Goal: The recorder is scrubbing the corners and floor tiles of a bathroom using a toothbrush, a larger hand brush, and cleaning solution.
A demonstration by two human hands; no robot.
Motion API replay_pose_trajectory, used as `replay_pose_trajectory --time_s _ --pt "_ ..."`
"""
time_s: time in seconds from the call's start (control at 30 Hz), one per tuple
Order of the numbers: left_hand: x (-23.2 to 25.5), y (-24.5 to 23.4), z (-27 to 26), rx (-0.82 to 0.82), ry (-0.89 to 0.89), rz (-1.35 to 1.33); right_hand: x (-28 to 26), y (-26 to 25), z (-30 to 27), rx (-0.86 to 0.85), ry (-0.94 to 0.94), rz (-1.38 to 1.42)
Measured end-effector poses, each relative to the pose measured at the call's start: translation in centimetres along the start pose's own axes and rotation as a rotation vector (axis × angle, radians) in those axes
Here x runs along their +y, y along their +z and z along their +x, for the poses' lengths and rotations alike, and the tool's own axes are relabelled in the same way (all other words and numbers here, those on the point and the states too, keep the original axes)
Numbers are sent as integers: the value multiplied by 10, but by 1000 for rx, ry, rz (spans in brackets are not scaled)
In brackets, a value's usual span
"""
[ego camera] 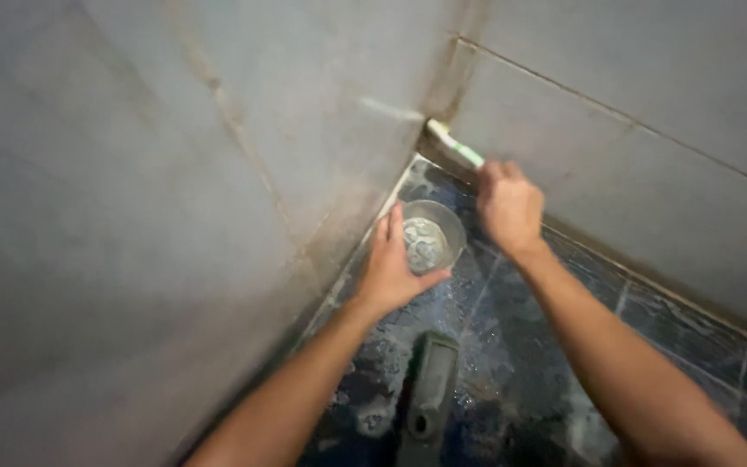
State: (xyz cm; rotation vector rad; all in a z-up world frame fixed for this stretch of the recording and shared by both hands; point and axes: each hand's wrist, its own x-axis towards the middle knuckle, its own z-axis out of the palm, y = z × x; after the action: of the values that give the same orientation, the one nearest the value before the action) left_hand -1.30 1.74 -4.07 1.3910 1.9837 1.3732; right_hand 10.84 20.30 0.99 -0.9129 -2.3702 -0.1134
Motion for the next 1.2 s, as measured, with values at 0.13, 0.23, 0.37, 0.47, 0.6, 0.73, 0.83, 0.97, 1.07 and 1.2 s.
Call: replay_pose_trajectory --time_s 0.13,0.23,0.37,0.47,0.6,0.73,0.83,0.97,1.07,1.2 --pt "-12 8 0 70 106 -16 11 15 -2 -61 25 -56" --pt "-7 7 1 46 73 45 20 32 -14 -81 10 1" --pt "-3 -3 0 37 25 24 -13 -15 11 -14 85 14" --pt "-2 -6 2 49 -15 1 -11 -6 12 -11 92 7" --pt "-7 3 4 44 -31 25 11 46 -13 -116 146 -1" --pt "-16 5 2 63 -34 47 -16 -6 10 -61 144 31" --pt "-16 5 1 80 48 20 -9 4 2 -55 173 58" --pt "-9 3 -5 47 -16 9 -2 14 -6 -161 213 21" --pt "-20 9 3 88 37 1 -14 -24 18 31 139 108" --pt "-13 6 2 89 19 -18 3 6 5 -141 176 -4"
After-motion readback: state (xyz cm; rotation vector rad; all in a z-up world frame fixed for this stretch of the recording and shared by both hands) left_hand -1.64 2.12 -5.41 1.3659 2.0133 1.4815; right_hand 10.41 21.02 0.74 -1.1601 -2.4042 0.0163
